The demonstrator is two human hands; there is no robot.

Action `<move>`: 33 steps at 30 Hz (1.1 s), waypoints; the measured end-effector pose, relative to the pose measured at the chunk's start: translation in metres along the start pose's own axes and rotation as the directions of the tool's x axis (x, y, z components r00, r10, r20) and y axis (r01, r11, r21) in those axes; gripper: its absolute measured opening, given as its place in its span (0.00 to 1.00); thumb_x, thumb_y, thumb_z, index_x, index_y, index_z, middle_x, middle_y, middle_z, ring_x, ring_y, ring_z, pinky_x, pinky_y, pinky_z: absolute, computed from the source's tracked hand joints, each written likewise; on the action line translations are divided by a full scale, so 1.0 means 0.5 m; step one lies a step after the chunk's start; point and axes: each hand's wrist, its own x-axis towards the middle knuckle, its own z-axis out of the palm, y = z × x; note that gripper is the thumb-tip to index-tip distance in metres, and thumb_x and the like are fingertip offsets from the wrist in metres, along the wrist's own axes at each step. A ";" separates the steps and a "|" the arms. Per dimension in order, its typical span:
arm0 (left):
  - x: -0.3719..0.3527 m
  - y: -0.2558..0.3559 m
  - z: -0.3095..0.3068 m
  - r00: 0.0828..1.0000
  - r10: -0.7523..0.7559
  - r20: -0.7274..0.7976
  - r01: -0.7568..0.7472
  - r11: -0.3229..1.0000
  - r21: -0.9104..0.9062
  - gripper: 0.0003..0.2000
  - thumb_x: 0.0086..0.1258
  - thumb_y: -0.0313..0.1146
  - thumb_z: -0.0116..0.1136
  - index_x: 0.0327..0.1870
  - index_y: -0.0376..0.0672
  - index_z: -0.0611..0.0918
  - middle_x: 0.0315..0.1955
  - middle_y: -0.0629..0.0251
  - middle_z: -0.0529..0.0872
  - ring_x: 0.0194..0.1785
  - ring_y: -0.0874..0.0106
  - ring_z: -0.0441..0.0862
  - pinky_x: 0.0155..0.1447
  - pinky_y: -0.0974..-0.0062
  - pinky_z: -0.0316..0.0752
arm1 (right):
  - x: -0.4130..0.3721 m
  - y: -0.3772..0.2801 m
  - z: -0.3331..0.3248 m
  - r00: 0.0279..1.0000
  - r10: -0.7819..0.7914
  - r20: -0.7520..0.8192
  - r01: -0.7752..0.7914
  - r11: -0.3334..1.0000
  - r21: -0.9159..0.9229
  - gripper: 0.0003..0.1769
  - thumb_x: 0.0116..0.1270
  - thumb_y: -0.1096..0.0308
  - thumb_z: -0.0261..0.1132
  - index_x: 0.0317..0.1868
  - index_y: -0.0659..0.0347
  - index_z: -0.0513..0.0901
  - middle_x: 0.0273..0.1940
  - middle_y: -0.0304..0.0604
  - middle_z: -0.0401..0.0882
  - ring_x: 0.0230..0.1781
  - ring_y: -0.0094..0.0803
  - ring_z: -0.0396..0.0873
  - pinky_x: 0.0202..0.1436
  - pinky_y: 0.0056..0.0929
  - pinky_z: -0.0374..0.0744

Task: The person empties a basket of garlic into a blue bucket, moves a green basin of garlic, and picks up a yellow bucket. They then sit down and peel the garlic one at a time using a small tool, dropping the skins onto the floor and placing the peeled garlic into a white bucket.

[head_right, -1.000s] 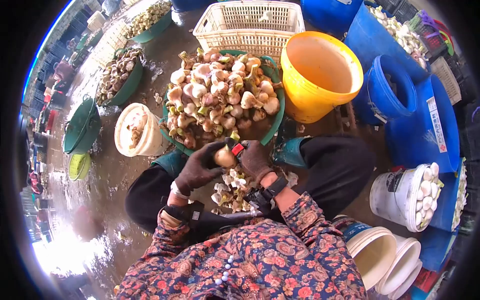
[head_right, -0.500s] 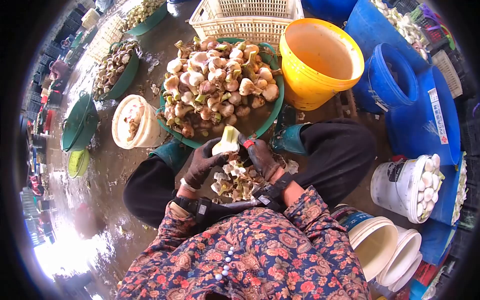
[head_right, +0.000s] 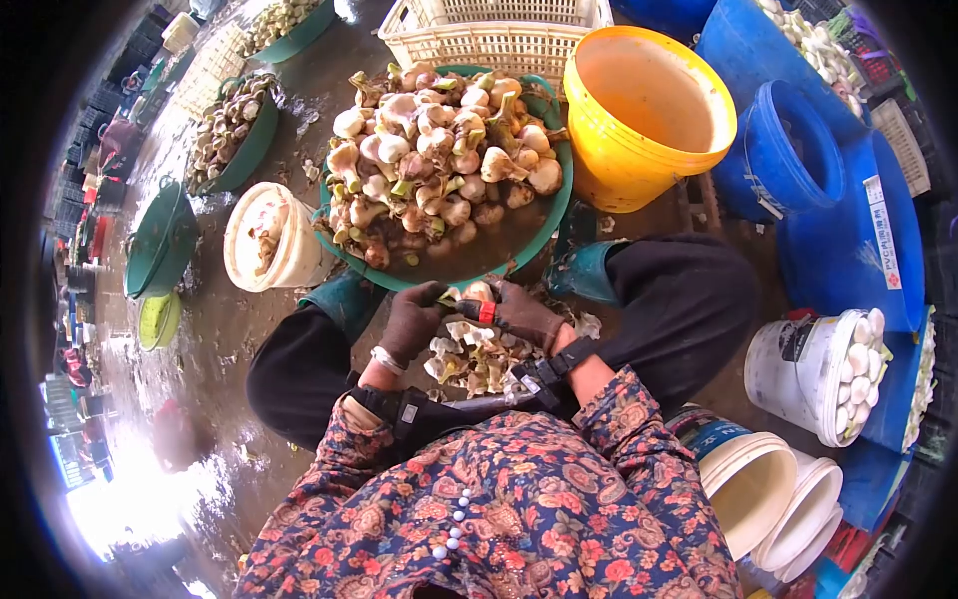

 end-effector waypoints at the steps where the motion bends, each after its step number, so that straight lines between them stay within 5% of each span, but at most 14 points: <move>1: 0.011 -0.040 0.007 0.996 -0.081 -0.025 0.072 0.963 -0.259 0.11 0.61 0.24 0.59 0.45 0.32 0.80 0.38 0.62 0.84 0.40 0.74 0.81 0.45 0.80 0.75 | -0.002 -0.013 -0.006 0.998 0.037 0.050 -0.039 0.998 0.041 0.30 0.61 0.62 0.67 0.60 0.65 0.68 0.49 0.40 0.76 0.48 0.24 0.72 0.55 0.26 0.71; 6: -0.003 0.006 -0.017 0.987 -0.134 0.094 0.163 0.748 -0.643 0.13 0.69 0.34 0.54 0.48 0.35 0.79 0.40 0.64 0.83 0.42 0.75 0.80 0.47 0.81 0.74 | -0.011 -0.023 -0.011 0.977 -0.135 0.164 0.093 0.966 0.240 0.38 0.54 0.70 0.70 0.64 0.63 0.64 0.58 0.42 0.70 0.58 0.27 0.68 0.63 0.27 0.66; 8: -0.011 0.022 -0.020 0.995 0.101 -0.011 -0.087 0.792 -0.604 0.14 0.70 0.35 0.53 0.48 0.34 0.79 0.40 0.66 0.83 0.42 0.75 0.80 0.48 0.77 0.74 | -0.005 -0.016 0.007 0.970 -0.203 0.131 0.160 0.945 0.284 0.39 0.54 0.72 0.70 0.65 0.62 0.63 0.59 0.41 0.69 0.58 0.26 0.67 0.64 0.28 0.65; 10: -0.014 0.018 -0.027 0.986 0.153 -0.060 -0.162 0.842 -0.515 0.15 0.70 0.37 0.52 0.50 0.34 0.78 0.42 0.67 0.82 0.44 0.75 0.79 0.49 0.77 0.73 | -0.002 -0.007 0.019 0.971 -0.234 0.048 0.230 0.970 0.086 0.40 0.51 0.71 0.70 0.65 0.61 0.62 0.57 0.43 0.70 0.57 0.33 0.69 0.63 0.32 0.66; 12: -0.005 0.003 -0.029 0.996 -0.080 0.039 0.086 0.750 -0.655 0.16 0.69 0.40 0.54 0.49 0.37 0.78 0.37 0.68 0.83 0.35 0.80 0.80 0.38 0.83 0.75 | -0.013 -0.027 0.034 0.833 -0.544 -0.103 0.215 0.490 -0.845 0.39 0.48 0.67 0.68 0.64 0.51 0.66 0.51 0.46 0.71 0.54 0.41 0.69 0.58 0.37 0.71; 18: -0.002 -0.035 -0.026 0.973 -0.218 0.075 0.225 0.829 -0.513 0.16 0.66 0.41 0.58 0.47 0.39 0.80 0.33 0.71 0.82 0.30 0.81 0.78 0.33 0.85 0.72 | -0.006 -0.011 0.060 0.812 -0.574 0.104 0.354 0.343 -0.870 0.18 0.47 0.68 0.66 0.43 0.52 0.82 0.46 0.47 0.73 0.49 0.45 0.71 0.51 0.39 0.73; 20: -0.009 -0.035 -0.019 0.990 -0.140 0.018 0.117 0.741 -0.662 0.16 0.68 0.40 0.55 0.48 0.38 0.79 0.33 0.72 0.81 0.33 0.79 0.78 0.37 0.83 0.73 | 0.004 0.011 0.062 0.795 -0.580 -0.175 0.350 0.675 -0.650 0.14 0.49 0.68 0.67 0.39 0.56 0.82 0.38 0.47 0.76 0.40 0.43 0.75 0.45 0.35 0.75; 22: -0.015 -0.002 -0.020 0.991 -0.033 -0.131 -0.050 0.810 -0.585 0.14 0.71 0.37 0.50 0.49 0.37 0.78 0.35 0.69 0.81 0.37 0.76 0.78 0.41 0.80 0.72 | 0.031 0.041 0.043 0.638 -0.725 -0.261 0.338 0.568 -0.750 0.12 0.54 0.63 0.69 0.36 0.59 0.81 0.27 0.42 0.77 0.28 0.38 0.77 0.38 0.29 0.77; 23: -0.023 0.010 -0.031 0.990 0.102 -0.102 -0.138 0.874 -0.465 0.16 0.71 0.39 0.50 0.50 0.37 0.78 0.39 0.70 0.81 0.40 0.79 0.77 0.42 0.81 0.72 | 0.032 0.036 0.031 0.767 -0.311 -0.561 0.238 0.950 -0.200 0.13 0.55 0.59 0.69 0.35 0.59 0.81 0.25 0.40 0.77 0.25 0.36 0.77 0.35 0.28 0.77; 24: -0.029 0.012 -0.044 0.971 0.231 -0.056 -0.236 0.910 -0.340 0.17 0.71 0.42 0.50 0.52 0.38 0.77 0.43 0.71 0.80 0.42 0.82 0.75 0.44 0.82 0.72 | 0.033 0.032 0.018 0.822 0.210 -0.530 0.062 0.891 0.450 0.15 0.57 0.56 0.69 0.34 0.58 0.81 0.23 0.37 0.77 0.23 0.33 0.77 0.33 0.27 0.77; 26: -0.043 0.000 -0.064 0.989 0.141 0.038 -0.121 0.936 -0.331 0.14 0.68 0.38 0.54 0.47 0.38 0.79 0.36 0.73 0.81 0.38 0.79 0.76 0.39 0.81 0.70 | 0.058 0.081 -0.020 0.846 0.185 -0.500 0.138 0.831 0.539 0.15 0.59 0.52 0.67 0.35 0.56 0.81 0.26 0.36 0.79 0.21 0.30 0.77 0.31 0.26 0.78; 28: -0.054 0.036 -0.069 0.643 0.761 0.088 -0.693 0.529 0.490 0.12 0.60 0.33 0.58 0.44 0.40 0.80 0.30 0.70 0.79 0.34 0.72 0.77 0.37 0.76 0.69 | 0.061 0.096 -0.042 0.836 0.384 -0.392 0.160 0.512 0.844 0.19 0.59 0.51 0.67 0.40 0.58 0.80 0.32 0.40 0.82 0.28 0.32 0.79 0.34 0.27 0.79; 29: -0.064 -0.003 -0.071 0.874 0.486 0.021 -0.484 0.873 -0.061 0.10 0.54 0.29 0.56 0.38 0.44 0.79 0.29 0.67 0.78 0.35 0.66 0.77 0.38 0.72 0.70 | 0.060 0.122 -0.053 0.905 0.278 -0.323 0.189 0.418 0.889 0.21 0.60 0.51 0.66 0.45 0.57 0.78 0.38 0.39 0.82 0.35 0.32 0.80 0.37 0.29 0.80; 33: -0.139 0.128 -0.129 0.810 0.584 0.053 -0.449 0.559 0.697 0.05 0.57 0.34 0.55 0.26 0.47 0.73 0.24 0.70 0.73 0.32 0.73 0.74 0.37 0.75 0.70 | 0.038 0.110 -0.061 0.944 0.190 -0.269 0.163 0.440 0.883 0.21 0.61 0.50 0.64 0.48 0.55 0.76 0.41 0.37 0.81 0.39 0.32 0.79 0.39 0.31 0.79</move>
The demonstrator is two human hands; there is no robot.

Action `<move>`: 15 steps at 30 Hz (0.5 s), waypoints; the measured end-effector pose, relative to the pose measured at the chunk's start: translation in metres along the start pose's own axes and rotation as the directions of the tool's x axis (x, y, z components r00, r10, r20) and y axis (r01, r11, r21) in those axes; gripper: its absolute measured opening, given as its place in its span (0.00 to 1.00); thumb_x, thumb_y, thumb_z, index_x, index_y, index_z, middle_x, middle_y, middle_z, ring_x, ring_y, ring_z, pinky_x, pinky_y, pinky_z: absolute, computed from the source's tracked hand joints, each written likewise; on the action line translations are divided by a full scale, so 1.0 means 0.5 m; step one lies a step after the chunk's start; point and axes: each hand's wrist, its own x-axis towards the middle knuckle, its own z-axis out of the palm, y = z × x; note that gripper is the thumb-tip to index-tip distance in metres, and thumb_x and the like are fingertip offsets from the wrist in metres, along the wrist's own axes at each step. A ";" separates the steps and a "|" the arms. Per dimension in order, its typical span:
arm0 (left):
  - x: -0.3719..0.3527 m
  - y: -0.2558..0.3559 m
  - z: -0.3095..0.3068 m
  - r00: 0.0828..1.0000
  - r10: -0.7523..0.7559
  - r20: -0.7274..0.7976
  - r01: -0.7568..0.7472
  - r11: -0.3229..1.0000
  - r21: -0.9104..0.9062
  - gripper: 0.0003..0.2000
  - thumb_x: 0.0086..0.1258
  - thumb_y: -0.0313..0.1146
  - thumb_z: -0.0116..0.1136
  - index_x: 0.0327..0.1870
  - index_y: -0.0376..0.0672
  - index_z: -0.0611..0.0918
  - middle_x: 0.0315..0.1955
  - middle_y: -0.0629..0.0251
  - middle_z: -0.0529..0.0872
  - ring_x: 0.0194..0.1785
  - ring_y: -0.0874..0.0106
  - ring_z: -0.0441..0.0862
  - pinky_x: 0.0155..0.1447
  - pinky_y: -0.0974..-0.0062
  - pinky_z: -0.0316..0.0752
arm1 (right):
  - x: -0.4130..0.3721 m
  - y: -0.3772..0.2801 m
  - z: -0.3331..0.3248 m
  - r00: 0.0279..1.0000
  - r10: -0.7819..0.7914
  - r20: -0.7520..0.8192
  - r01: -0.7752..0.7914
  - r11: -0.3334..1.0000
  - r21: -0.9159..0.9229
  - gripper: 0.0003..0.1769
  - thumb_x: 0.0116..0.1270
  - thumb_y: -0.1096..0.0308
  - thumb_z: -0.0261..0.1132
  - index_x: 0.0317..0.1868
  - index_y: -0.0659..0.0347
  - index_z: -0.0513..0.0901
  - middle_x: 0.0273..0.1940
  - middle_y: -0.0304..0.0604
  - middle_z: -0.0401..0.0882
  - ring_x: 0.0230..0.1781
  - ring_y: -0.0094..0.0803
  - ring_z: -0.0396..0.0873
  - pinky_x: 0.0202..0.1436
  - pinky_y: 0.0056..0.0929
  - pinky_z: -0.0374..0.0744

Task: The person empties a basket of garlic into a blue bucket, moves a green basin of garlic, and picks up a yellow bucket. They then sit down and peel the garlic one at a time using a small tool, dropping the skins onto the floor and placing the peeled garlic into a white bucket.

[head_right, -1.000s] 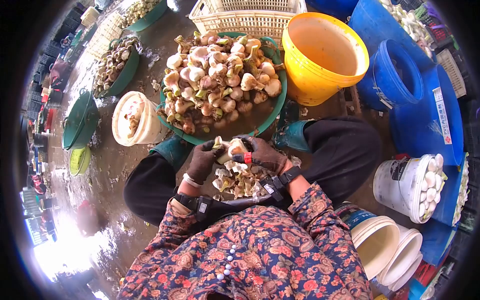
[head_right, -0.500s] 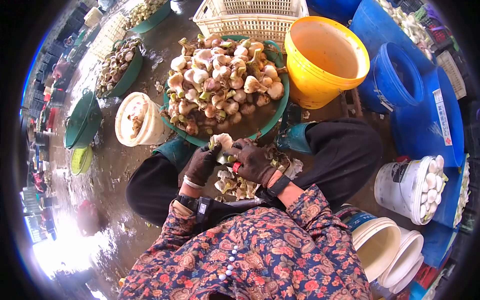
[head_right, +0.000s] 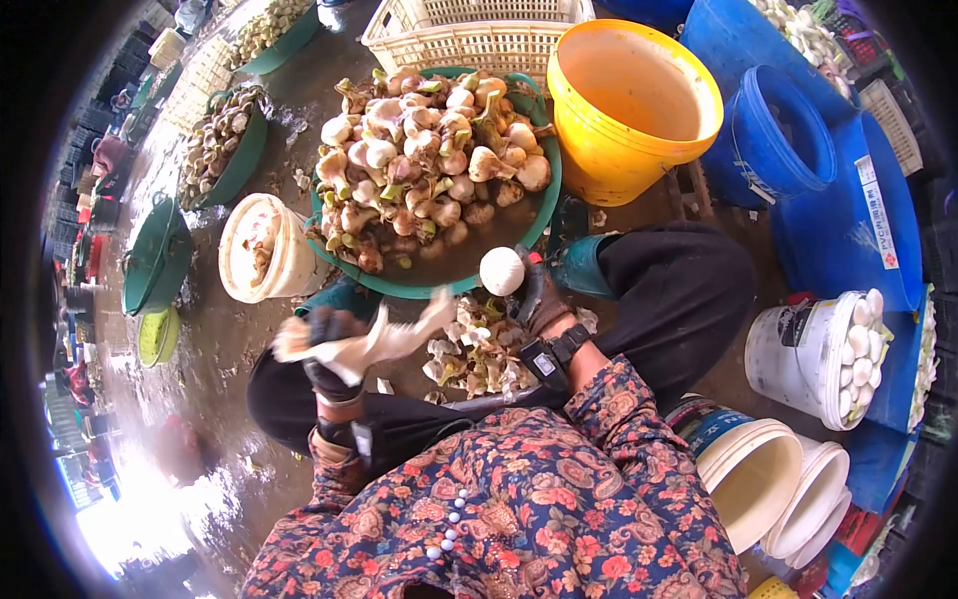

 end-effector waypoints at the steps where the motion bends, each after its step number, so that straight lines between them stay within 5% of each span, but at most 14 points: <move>1: -0.002 -0.001 -0.024 0.994 0.102 -0.040 -0.087 0.954 0.286 0.08 0.58 0.34 0.56 0.24 0.48 0.70 0.22 0.69 0.72 0.31 0.75 0.73 0.37 0.76 0.70 | 0.007 -0.003 -0.010 1.000 0.007 -0.009 -0.007 0.999 -0.044 0.21 0.61 0.50 0.64 0.46 0.54 0.77 0.38 0.35 0.80 0.35 0.30 0.78 0.35 0.28 0.78; 2: -0.003 -0.002 -0.034 0.977 0.207 -0.048 -0.148 0.822 0.550 0.11 0.59 0.35 0.57 0.22 0.48 0.68 0.21 0.69 0.70 0.31 0.77 0.72 0.37 0.78 0.71 | 0.014 -0.002 -0.024 1.000 0.017 -0.019 -0.018 0.996 -0.087 0.20 0.60 0.49 0.64 0.45 0.54 0.77 0.34 0.34 0.80 0.31 0.27 0.77 0.30 0.26 0.77; 3: 0.012 -0.011 -0.032 0.978 0.203 -0.047 -0.143 0.820 0.554 0.11 0.59 0.35 0.57 0.22 0.48 0.68 0.21 0.69 0.70 0.31 0.77 0.72 0.37 0.78 0.71 | 0.004 -0.004 0.005 0.999 0.031 -0.030 -0.034 0.991 -0.133 0.19 0.60 0.49 0.64 0.43 0.53 0.78 0.31 0.32 0.79 0.27 0.25 0.76 0.26 0.23 0.76; 4: 0.040 -0.030 -0.022 0.945 -0.063 0.320 0.133 0.970 -0.204 0.09 0.57 0.34 0.61 0.29 0.43 0.73 0.26 0.67 0.76 0.33 0.73 0.75 0.40 0.76 0.73 | -0.012 -0.012 0.031 0.986 0.113 -0.124 -0.119 0.992 -0.047 0.18 0.59 0.49 0.65 0.40 0.54 0.79 0.24 0.32 0.77 0.20 0.22 0.73 0.22 0.18 0.72; 5: 0.053 -0.047 -0.009 0.721 0.038 0.692 0.601 0.462 -0.652 0.12 0.54 0.32 0.65 0.36 0.38 0.78 0.31 0.64 0.81 0.36 0.70 0.77 0.42 0.74 0.74 | -0.006 -0.010 0.038 0.986 0.120 -0.117 -0.126 0.991 -0.051 0.18 0.59 0.49 0.65 0.40 0.54 0.79 0.24 0.32 0.77 0.20 0.22 0.73 0.22 0.18 0.72; 6: 0.045 -0.065 0.045 0.757 0.069 0.650 0.514 0.550 -0.658 0.19 0.55 0.33 0.65 0.46 0.37 0.78 0.36 0.58 0.83 0.39 0.66 0.80 0.46 0.72 0.75 | 0.001 -0.010 0.044 0.983 0.052 -0.173 -0.089 0.974 -0.210 0.19 0.58 0.49 0.66 0.38 0.55 0.79 0.23 0.32 0.77 0.19 0.22 0.72 0.22 0.18 0.72; 7: 0.042 -0.101 0.089 0.764 -0.039 0.645 0.372 0.843 -0.390 0.20 0.55 0.34 0.65 0.49 0.39 0.77 0.39 0.53 0.82 0.42 0.63 0.81 0.47 0.71 0.74 | 0.007 -0.010 0.050 0.976 -0.028 -0.218 -0.055 0.930 -0.363 0.19 0.57 0.48 0.66 0.37 0.56 0.80 0.22 0.33 0.76 0.18 0.22 0.72 0.22 0.18 0.71; 8: 0.045 -0.127 0.129 0.841 -0.235 0.487 0.324 0.940 -0.107 0.22 0.56 0.36 0.64 0.51 0.40 0.77 0.42 0.49 0.81 0.44 0.57 0.80 0.48 0.67 0.74 | -0.024 -0.039 0.086 0.971 -0.089 -0.224 -0.077 0.766 -0.638 0.22 0.61 0.47 0.62 0.39 0.60 0.79 0.24 0.35 0.78 0.20 0.23 0.73 0.23 0.20 0.71; 9: 0.062 -0.150 0.157 0.882 -0.326 0.340 0.401 0.898 -0.180 0.22 0.56 0.38 0.63 0.52 0.41 0.76 0.42 0.49 0.81 0.44 0.55 0.79 0.48 0.65 0.74 | -0.021 -0.052 0.081 0.972 -0.088 -0.219 -0.074 0.766 -0.639 0.22 0.61 0.47 0.62 0.39 0.60 0.79 0.24 0.35 0.78 0.20 0.23 0.73 0.23 0.20 0.71; 11: 0.111 -0.203 0.199 0.890 -0.414 0.190 0.453 0.853 -0.261 0.23 0.57 0.40 0.62 0.53 0.43 0.76 0.43 0.49 0.81 0.45 0.53 0.79 0.49 0.63 0.73 | -0.008 -0.081 0.068 0.975 -0.221 0.007 0.213 0.933 -0.291 0.23 0.66 0.48 0.56 0.43 0.61 0.77 0.29 0.39 0.80 0.24 0.25 0.75 0.27 0.22 0.73; 12: 0.131 -0.226 0.220 0.893 -0.441 0.084 0.449 0.879 -0.162 0.23 0.57 0.43 0.60 0.54 0.46 0.75 0.43 0.49 0.80 0.46 0.53 0.79 0.49 0.61 0.73 | -0.029 -0.117 0.102 0.975 -0.221 0.007 0.213 0.933 -0.291 0.23 0.66 0.48 0.56 0.43 0.61 0.77 0.29 0.39 0.80 0.24 0.25 0.75 0.27 0.22 0.73; 13: 0.151 -0.244 0.235 0.891 -0.454 -0.025 0.452 0.890 -0.060 0.24 0.58 0.46 0.59 0.55 0.48 0.75 0.44 0.50 0.80 0.46 0.52 0.78 0.49 0.60 0.73 | -0.073 -0.171 0.171 0.970 -0.218 0.107 0.222 0.975 -0.030 0.23 0.68 0.48 0.53 0.45 0.62 0.76 0.31 0.40 0.80 0.26 0.26 0.76 0.28 0.23 0.74; 14: 0.174 -0.249 0.246 0.890 -0.455 -0.024 0.453 0.889 -0.061 0.24 0.58 0.46 0.59 0.55 0.48 0.75 0.44 0.50 0.80 0.46 0.52 0.78 0.49 0.60 0.73 | -0.096 -0.198 0.209 0.950 -0.238 0.202 0.190 0.954 0.232 0.24 0.70 0.48 0.49 0.48 0.62 0.75 0.34 0.41 0.81 0.29 0.28 0.77 0.30 0.23 0.74; 15: 0.198 -0.248 0.259 0.837 -0.541 0.085 0.542 0.840 0.014 0.26 0.55 0.43 0.62 0.57 0.48 0.74 0.43 0.50 0.81 0.46 0.54 0.79 0.49 0.63 0.74 | -0.088 -0.195 0.202 0.950 -0.239 0.203 0.191 0.954 0.232 0.24 0.70 0.48 0.49 0.48 0.62 0.75 0.34 0.41 0.81 0.29 0.28 0.77 0.30 0.23 0.74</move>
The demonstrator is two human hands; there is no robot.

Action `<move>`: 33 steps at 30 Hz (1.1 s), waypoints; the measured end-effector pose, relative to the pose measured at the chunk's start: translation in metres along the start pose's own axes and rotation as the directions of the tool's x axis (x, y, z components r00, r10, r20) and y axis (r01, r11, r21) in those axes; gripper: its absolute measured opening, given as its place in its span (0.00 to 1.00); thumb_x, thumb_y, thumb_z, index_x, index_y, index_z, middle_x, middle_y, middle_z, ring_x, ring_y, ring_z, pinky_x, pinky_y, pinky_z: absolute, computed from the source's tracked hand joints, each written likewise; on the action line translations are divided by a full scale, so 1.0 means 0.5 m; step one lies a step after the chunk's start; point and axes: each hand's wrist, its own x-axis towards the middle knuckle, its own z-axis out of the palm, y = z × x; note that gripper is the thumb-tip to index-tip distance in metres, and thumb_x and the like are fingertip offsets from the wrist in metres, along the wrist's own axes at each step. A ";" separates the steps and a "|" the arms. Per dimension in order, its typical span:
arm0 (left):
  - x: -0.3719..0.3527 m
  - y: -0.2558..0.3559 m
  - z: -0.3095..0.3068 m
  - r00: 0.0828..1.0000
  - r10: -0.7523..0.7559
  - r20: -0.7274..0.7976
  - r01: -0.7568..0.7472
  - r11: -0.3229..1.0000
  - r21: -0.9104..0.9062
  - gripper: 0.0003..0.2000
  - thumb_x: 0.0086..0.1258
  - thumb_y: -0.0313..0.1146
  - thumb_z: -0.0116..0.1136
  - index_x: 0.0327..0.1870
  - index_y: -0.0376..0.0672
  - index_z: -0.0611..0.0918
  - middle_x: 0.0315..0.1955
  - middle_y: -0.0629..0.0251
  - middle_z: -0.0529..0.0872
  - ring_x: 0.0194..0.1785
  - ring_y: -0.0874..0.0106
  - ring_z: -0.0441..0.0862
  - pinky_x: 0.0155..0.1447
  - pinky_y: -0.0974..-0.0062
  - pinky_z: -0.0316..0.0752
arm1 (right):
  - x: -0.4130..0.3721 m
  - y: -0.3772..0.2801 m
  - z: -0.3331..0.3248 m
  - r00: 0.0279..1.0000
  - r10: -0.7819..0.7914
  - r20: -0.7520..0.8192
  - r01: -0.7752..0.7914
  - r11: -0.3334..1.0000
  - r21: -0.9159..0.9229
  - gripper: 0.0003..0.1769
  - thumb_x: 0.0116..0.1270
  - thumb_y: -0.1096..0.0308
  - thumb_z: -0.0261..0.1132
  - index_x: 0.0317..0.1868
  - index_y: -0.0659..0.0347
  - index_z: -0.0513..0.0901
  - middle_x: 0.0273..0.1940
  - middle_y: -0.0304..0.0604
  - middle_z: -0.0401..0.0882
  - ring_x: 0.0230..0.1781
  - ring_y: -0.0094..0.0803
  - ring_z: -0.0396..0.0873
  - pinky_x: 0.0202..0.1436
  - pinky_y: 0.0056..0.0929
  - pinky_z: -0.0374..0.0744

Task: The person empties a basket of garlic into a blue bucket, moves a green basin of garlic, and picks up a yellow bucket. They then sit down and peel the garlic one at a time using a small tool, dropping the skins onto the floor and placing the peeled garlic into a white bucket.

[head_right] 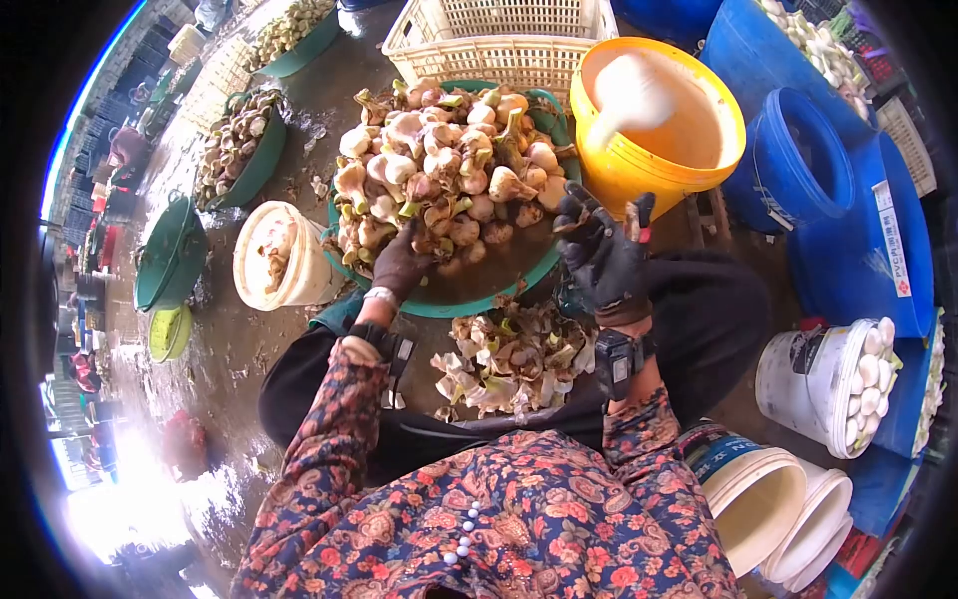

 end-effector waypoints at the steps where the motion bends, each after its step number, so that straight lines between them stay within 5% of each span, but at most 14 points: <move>1: 0.016 0.010 0.007 0.990 -0.103 0.100 0.095 0.993 0.076 0.29 0.52 0.40 0.64 0.59 0.47 0.73 0.42 0.51 0.82 0.46 0.56 0.80 0.50 0.66 0.75 | 0.008 0.005 -0.019 1.000 -0.009 0.026 0.015 0.972 -0.233 0.24 0.70 0.47 0.49 0.49 0.61 0.75 0.34 0.41 0.80 0.30 0.28 0.77 0.32 0.23 0.75; 6: 0.018 -0.013 0.050 0.991 -0.008 -0.131 -0.005 0.996 -0.094 0.22 0.58 0.48 0.60 0.53 0.50 0.78 0.29 0.54 0.84 0.32 0.55 0.82 0.36 0.62 0.77 | 0.018 0.136 -0.137 0.979 -0.182 -0.097 -0.011 0.424 -0.906 0.19 0.63 0.50 0.62 0.36 0.60 0.82 0.23 0.35 0.76 0.22 0.23 0.71 0.28 0.25 0.73; 8: -0.029 0.022 -0.019 0.904 -0.088 0.419 0.382 0.607 -0.697 0.21 0.58 0.46 0.62 0.47 0.41 0.80 0.26 0.61 0.83 0.23 0.69 0.81 0.26 0.74 0.74 | 0.023 0.188 -0.158 0.970 -0.207 -0.128 -0.055 0.327 -0.943 0.18 0.62 0.52 0.64 0.34 0.62 0.82 0.21 0.35 0.75 0.21 0.22 0.70 0.28 0.26 0.71; 10: -0.093 0.068 -0.060 0.850 -0.026 0.527 0.432 0.608 -0.667 0.22 0.60 0.43 0.62 0.50 0.35 0.78 0.28 0.65 0.83 0.23 0.79 0.78 0.25 0.83 0.71 | 0.018 0.217 -0.154 0.967 -0.231 0.106 0.148 0.171 -0.974 0.15 0.62 0.57 0.65 0.32 0.64 0.83 0.24 0.32 0.78 0.26 0.15 0.69 0.28 0.22 0.70; 16: -0.201 0.104 -0.029 0.946 0.251 0.206 -0.033 0.705 -0.708 0.29 0.53 0.36 0.70 0.56 0.34 0.74 0.38 0.61 0.84 0.41 0.76 0.80 0.47 0.78 0.76 | -0.005 0.209 -0.126 0.959 -0.254 0.123 0.154 0.107 -0.982 0.12 0.62 0.63 0.63 0.32 0.67 0.82 0.24 0.49 0.81 0.23 0.27 0.77 0.29 0.33 0.73; 18: -0.213 0.129 -0.062 0.947 0.245 0.206 -0.168 0.929 -0.330 0.29 0.52 0.37 0.71 0.55 0.35 0.75 0.38 0.59 0.84 0.42 0.76 0.80 0.48 0.77 0.76 | -0.015 0.200 -0.110 0.986 -0.137 0.090 0.081 -0.070 -0.994 0.13 0.63 0.63 0.62 0.33 0.67 0.82 0.23 0.49 0.80 0.22 0.28 0.76 0.28 0.33 0.73; 21: -0.213 0.120 -0.061 0.951 0.229 0.209 -0.144 0.923 -0.356 0.27 0.53 0.38 0.70 0.53 0.35 0.76 0.37 0.59 0.84 0.38 0.78 0.80 0.43 0.79 0.76 | -0.016 0.207 -0.136 0.977 -0.135 0.165 0.144 -0.154 -0.978 0.17 0.65 0.59 0.60 0.33 0.68 0.81 0.22 0.43 0.79 0.20 0.27 0.73 0.27 0.32 0.73; 22: -0.212 0.113 -0.061 0.950 0.238 0.204 -0.148 0.914 -0.377 0.26 0.55 0.39 0.68 0.53 0.35 0.76 0.35 0.62 0.84 0.34 0.80 0.80 0.39 0.81 0.76 | -0.012 0.211 -0.150 0.977 -0.135 0.167 0.146 -0.154 -0.977 0.17 0.65 0.59 0.60 0.33 0.68 0.81 0.22 0.43 0.79 0.20 0.27 0.73 0.27 0.32 0.73; 23: -0.214 0.112 -0.071 0.950 0.238 0.201 -0.149 0.914 -0.377 0.26 0.55 0.39 0.68 0.53 0.35 0.76 0.35 0.62 0.84 0.34 0.80 0.80 0.39 0.81 0.76 | -0.008 0.215 -0.150 0.990 -0.102 0.101 0.111 0.094 -0.989 0.17 0.65 0.58 0.59 0.32 0.67 0.80 0.22 0.38 0.79 0.19 0.25 0.72 0.26 0.30 0.72; 25: -0.216 0.114 -0.093 0.872 0.080 0.482 0.361 0.560 -0.746 0.19 0.60 0.41 0.63 0.48 0.39 0.79 0.23 0.70 0.80 0.21 0.82 0.74 0.25 0.85 0.68 | -0.010 0.193 -0.154 0.987 0.148 -0.063 -0.135 0.540 -0.831 0.16 0.67 0.56 0.57 0.32 0.60 0.79 0.25 0.30 0.76 0.20 0.22 0.73 0.21 0.23 0.70; 28: -0.228 0.103 -0.064 0.886 0.108 0.452 0.399 0.320 -0.859 0.18 0.64 0.39 0.59 0.52 0.39 0.76 0.20 0.78 0.73 0.18 0.87 0.66 0.21 0.90 0.58 | -0.010 0.216 -0.174 0.992 0.128 -0.017 -0.107 0.737 -0.667 0.14 0.68 0.56 0.56 0.34 0.56 0.79 0.24 0.31 0.76 0.21 0.20 0.74 0.21 0.19 0.71; 30: -0.237 0.093 -0.024 0.894 0.105 0.437 0.422 0.139 -0.896 0.22 0.65 0.36 0.58 0.58 0.37 0.71 0.27 0.72 0.76 0.26 0.81 0.74 0.30 0.86 0.70 | -0.033 0.209 -0.115 0.998 0.063 -0.022 -0.059 0.681 -0.730 0.18 0.67 0.49 0.55 0.34 0.56 0.79 0.23 0.32 0.76 0.22 0.21 0.75 0.21 0.21 0.73; 32: -0.241 0.109 0.004 0.950 0.118 0.290 0.229 0.370 -0.900 0.22 0.66 0.38 0.56 0.57 0.35 0.71 0.38 0.67 0.79 0.38 0.80 0.75 0.41 0.83 0.71 | -0.058 0.197 -0.062 0.853 0.372 -0.365 -0.520 0.659 -0.543 0.23 0.66 0.43 0.54 0.33 0.56 0.78 0.22 0.32 0.75 0.22 0.21 0.75 0.22 0.22 0.74; 33: -0.230 0.082 0.008 0.920 0.196 0.340 0.172 0.577 -0.798 0.27 0.63 0.35 0.61 0.62 0.35 0.67 0.49 0.62 0.78 0.47 0.77 0.74 0.50 0.78 0.71 | -0.047 0.207 -0.116 0.864 0.349 -0.364 -0.503 0.653 -0.566 0.26 0.65 0.39 0.53 0.32 0.55 0.78 0.23 0.34 0.75 0.22 0.23 0.76 0.24 0.23 0.74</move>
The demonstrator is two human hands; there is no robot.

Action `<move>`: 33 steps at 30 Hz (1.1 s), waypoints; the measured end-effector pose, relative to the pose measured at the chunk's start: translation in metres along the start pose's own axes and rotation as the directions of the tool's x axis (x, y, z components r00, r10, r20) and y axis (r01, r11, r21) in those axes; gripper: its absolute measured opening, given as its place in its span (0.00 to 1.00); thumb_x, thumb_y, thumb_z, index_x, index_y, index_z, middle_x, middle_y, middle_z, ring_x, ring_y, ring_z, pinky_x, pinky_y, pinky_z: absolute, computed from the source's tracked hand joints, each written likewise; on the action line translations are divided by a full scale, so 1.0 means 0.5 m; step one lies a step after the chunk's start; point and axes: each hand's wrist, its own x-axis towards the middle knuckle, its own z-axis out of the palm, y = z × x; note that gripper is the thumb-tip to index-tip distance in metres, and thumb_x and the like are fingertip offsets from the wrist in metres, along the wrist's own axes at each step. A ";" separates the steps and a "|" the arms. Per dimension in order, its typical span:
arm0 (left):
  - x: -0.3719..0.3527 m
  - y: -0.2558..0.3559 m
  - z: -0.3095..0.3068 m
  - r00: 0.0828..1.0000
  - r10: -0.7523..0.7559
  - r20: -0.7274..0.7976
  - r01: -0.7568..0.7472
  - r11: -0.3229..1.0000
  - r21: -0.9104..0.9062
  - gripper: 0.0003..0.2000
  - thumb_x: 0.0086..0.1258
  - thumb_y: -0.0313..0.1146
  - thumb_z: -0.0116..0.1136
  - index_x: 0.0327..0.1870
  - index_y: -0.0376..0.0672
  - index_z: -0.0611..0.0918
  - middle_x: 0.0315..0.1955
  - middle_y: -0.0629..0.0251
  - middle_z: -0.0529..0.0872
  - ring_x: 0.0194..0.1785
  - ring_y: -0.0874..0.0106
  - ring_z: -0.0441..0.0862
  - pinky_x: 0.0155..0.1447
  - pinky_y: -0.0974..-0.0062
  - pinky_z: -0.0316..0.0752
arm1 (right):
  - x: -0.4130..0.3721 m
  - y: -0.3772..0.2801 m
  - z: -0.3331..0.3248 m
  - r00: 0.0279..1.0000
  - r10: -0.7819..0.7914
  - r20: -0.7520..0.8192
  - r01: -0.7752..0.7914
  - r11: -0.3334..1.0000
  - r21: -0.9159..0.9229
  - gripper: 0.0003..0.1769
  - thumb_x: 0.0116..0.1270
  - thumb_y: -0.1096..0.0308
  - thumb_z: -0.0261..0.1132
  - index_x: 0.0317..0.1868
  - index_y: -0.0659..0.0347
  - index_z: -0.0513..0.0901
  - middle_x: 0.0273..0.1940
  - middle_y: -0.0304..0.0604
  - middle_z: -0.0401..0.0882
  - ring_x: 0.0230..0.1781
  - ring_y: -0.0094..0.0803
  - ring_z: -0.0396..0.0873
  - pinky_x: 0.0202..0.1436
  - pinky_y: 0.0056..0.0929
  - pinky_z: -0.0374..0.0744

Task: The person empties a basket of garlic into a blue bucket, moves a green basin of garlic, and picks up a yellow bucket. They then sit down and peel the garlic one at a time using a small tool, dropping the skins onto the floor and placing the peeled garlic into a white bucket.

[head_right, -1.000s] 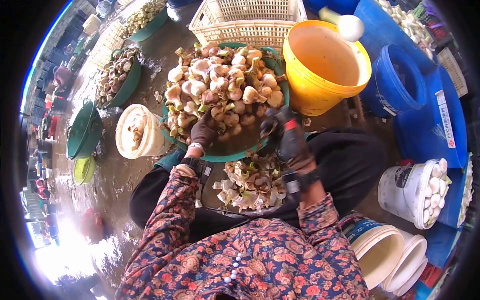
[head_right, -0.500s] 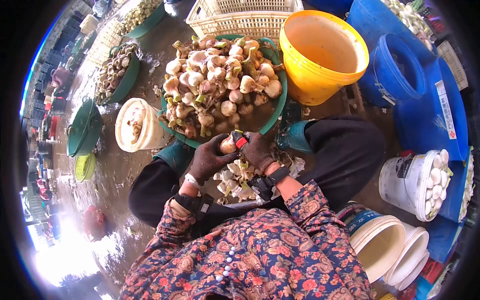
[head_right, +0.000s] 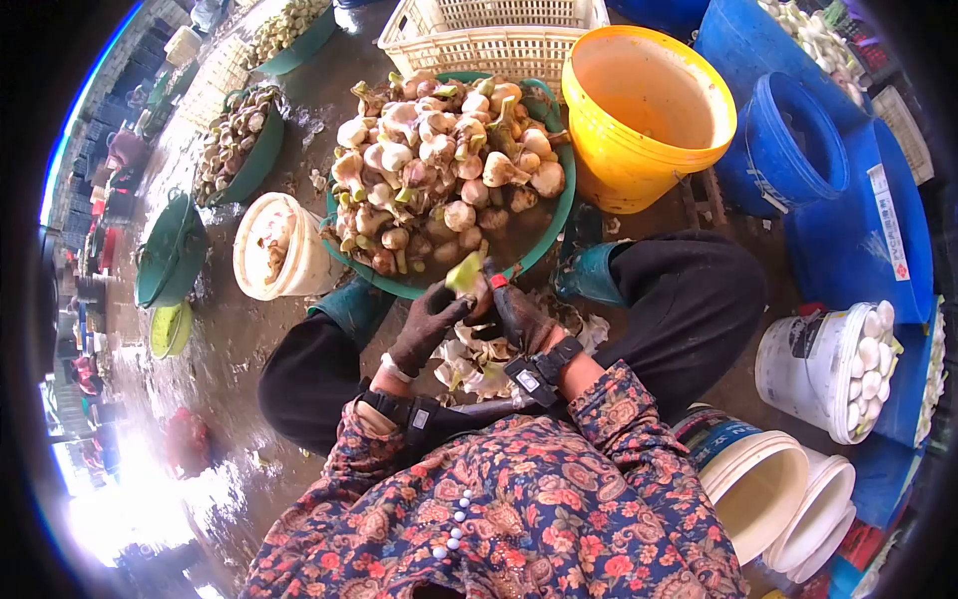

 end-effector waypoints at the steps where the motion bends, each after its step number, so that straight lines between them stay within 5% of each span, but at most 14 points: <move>1: 0.003 -0.021 -0.006 1.000 -0.002 -0.004 0.002 1.000 -0.004 0.27 0.63 0.35 0.61 0.62 0.35 0.67 0.49 0.62 0.78 0.47 0.77 0.74 0.50 0.78 0.71 | 0.042 0.025 -0.026 1.000 0.004 0.000 -0.004 1.000 -0.003 0.26 0.65 0.39 0.53 0.32 0.55 0.78 0.23 0.34 0.75 0.22 0.23 0.76 0.24 0.23 0.74; 5: -0.001 0.027 -0.002 0.970 0.198 -0.145 -0.163 0.961 0.222 0.25 0.59 0.30 0.64 0.57 0.33 0.72 0.47 0.61 0.81 0.45 0.77 0.76 0.48 0.77 0.72 | 0.070 0.022 -0.048 0.991 -0.130 -0.020 0.113 0.919 -0.377 0.25 0.62 0.41 0.59 0.33 0.59 0.77 0.27 0.38 0.77 0.25 0.27 0.75 0.31 0.26 0.74; 7: -0.006 0.036 -0.012 0.999 -0.035 -0.036 0.047 0.919 0.392 0.19 0.61 0.31 0.63 0.52 0.33 0.76 0.40 0.64 0.83 0.41 0.77 0.78 0.47 0.78 0.74 | 0.095 0.044 -0.072 0.919 -0.384 0.090 0.305 0.547 -0.779 0.20 0.62 0.51 0.63 0.39 0.63 0.77 0.31 0.41 0.79 0.31 0.25 0.76 0.36 0.27 0.75; 9: 0.001 0.022 -0.015 0.996 -0.047 -0.078 0.070 0.941 0.332 0.15 0.63 0.30 0.61 0.48 0.32 0.78 0.35 0.66 0.84 0.39 0.76 0.80 0.45 0.77 0.75 | 0.066 0.021 -0.050 0.899 -0.402 0.175 0.403 0.602 -0.689 0.19 0.61 0.56 0.64 0.44 0.63 0.76 0.36 0.42 0.79 0.35 0.25 0.76 0.39 0.27 0.75; 13: 0.001 0.003 -0.032 0.933 -0.352 -0.080 0.264 0.817 -0.513 0.13 0.65 0.29 0.57 0.50 0.34 0.77 0.37 0.66 0.83 0.39 0.75 0.81 0.43 0.76 0.76 | 0.009 -0.023 -0.018 0.874 -0.371 0.315 0.444 0.873 -0.204 0.24 0.60 0.64 0.66 0.54 0.65 0.72 0.48 0.43 0.76 0.48 0.27 0.74 0.52 0.26 0.74; 15: -0.016 0.016 -0.033 0.988 0.084 -0.131 -0.047 0.964 0.262 0.15 0.66 0.28 0.55 0.53 0.35 0.75 0.39 0.66 0.83 0.39 0.75 0.80 0.44 0.78 0.76 | 0.020 -0.022 -0.019 0.871 -0.350 0.344 0.433 0.878 -0.204 0.28 0.59 0.66 0.66 0.57 0.65 0.69 0.51 0.42 0.74 0.54 0.28 0.70 0.58 0.28 0.71; 16: -0.013 0.003 -0.034 0.844 0.533 -0.059 -0.382 0.675 0.631 0.15 0.70 0.42 0.52 0.46 0.38 0.79 0.27 0.72 0.80 0.26 0.83 0.73 0.30 0.84 0.70 | 0.024 -0.018 -0.017 0.759 -0.534 0.373 0.648 0.675 -0.353 0.26 0.57 0.68 0.66 0.56 0.65 0.71 0.51 0.43 0.74 0.55 0.31 0.70 0.59 0.30 0.70; 17: -0.015 0.006 -0.037 0.842 0.535 -0.064 -0.380 0.675 0.632 0.15 0.70 0.42 0.52 0.46 0.38 0.79 0.27 0.72 0.80 0.26 0.83 0.73 0.30 0.84 0.70 | 0.018 -0.021 -0.005 0.600 -0.673 0.433 0.787 0.399 -0.471 0.24 0.55 0.70 0.66 0.54 0.64 0.73 0.51 0.44 0.74 0.56 0.33 0.70 0.59 0.32 0.70; 18: -0.014 0.012 -0.042 0.952 0.245 -0.181 -0.177 0.929 0.326 0.16 0.70 0.43 0.52 0.47 0.37 0.79 0.27 0.71 0.80 0.26 0.82 0.73 0.31 0.83 0.70 | 0.009 -0.026 0.003 0.599 -0.672 0.436 0.788 0.397 -0.470 0.24 0.55 0.70 0.66 0.54 0.64 0.73 0.51 0.44 0.74 0.56 0.33 0.70 0.59 0.32 0.70; 20: -0.013 0.015 -0.046 0.981 -0.087 -0.175 0.083 0.996 -0.031 0.18 0.70 0.43 0.53 0.48 0.37 0.78 0.28 0.71 0.80 0.27 0.82 0.74 0.32 0.82 0.71 | -0.013 -0.035 0.013 0.491 -0.572 0.657 0.601 -0.325 -0.731 0.19 0.51 0.73 0.65 0.47 0.62 0.79 0.50 0.46 0.75 0.54 0.41 0.70 0.59 0.37 0.70; 23: -0.011 0.021 -0.047 0.964 -0.224 -0.141 0.174 0.937 -0.304 0.19 0.68 0.44 0.55 0.48 0.36 0.78 0.33 0.69 0.82 0.31 0.81 0.76 0.37 0.82 0.73 | 0.007 -0.007 0.015 0.556 -0.704 0.441 0.638 0.022 -0.770 0.17 0.47 0.75 0.65 0.41 0.61 0.82 0.47 0.49 0.76 0.52 0.47 0.70 0.57 0.39 0.70; 25: -0.022 0.036 -0.034 0.971 -0.081 -0.223 -0.010 0.925 -0.380 0.18 0.67 0.43 0.56 0.46 0.35 0.79 0.38 0.67 0.82 0.38 0.79 0.78 0.43 0.81 0.73 | 0.044 0.009 -0.013 0.464 -0.794 0.392 0.620 -0.025 -0.784 0.15 0.51 0.73 0.66 0.42 0.62 0.82 0.40 0.45 0.79 0.44 0.40 0.76 0.51 0.34 0.74; 27: -0.046 0.073 -0.043 0.985 -0.032 -0.169 -0.023 0.950 -0.312 0.15 0.67 0.38 0.57 0.47 0.35 0.79 0.39 0.67 0.83 0.42 0.79 0.78 0.47 0.81 0.73 | 0.059 -0.001 -0.028 0.864 -0.488 -0.123 0.484 0.873 -0.058 0.12 0.57 0.67 0.69 0.40 0.63 0.82 0.33 0.39 0.81 0.32 0.29 0.77 0.41 0.26 0.76; 33: -0.102 0.082 -0.034 0.852 -0.212 0.478 0.194 0.977 0.088 0.12 0.60 0.26 0.61 0.45 0.37 0.80 0.36 0.67 0.85 0.40 0.77 0.78 0.48 0.77 0.72 | 0.080 -0.005 -0.067 0.931 -0.304 -0.202 0.318 0.947 0.038 0.17 0.60 0.46 0.65 0.29 0.52 0.80 0.22 0.32 0.78 0.18 0.19 0.73 0.19 0.18 0.69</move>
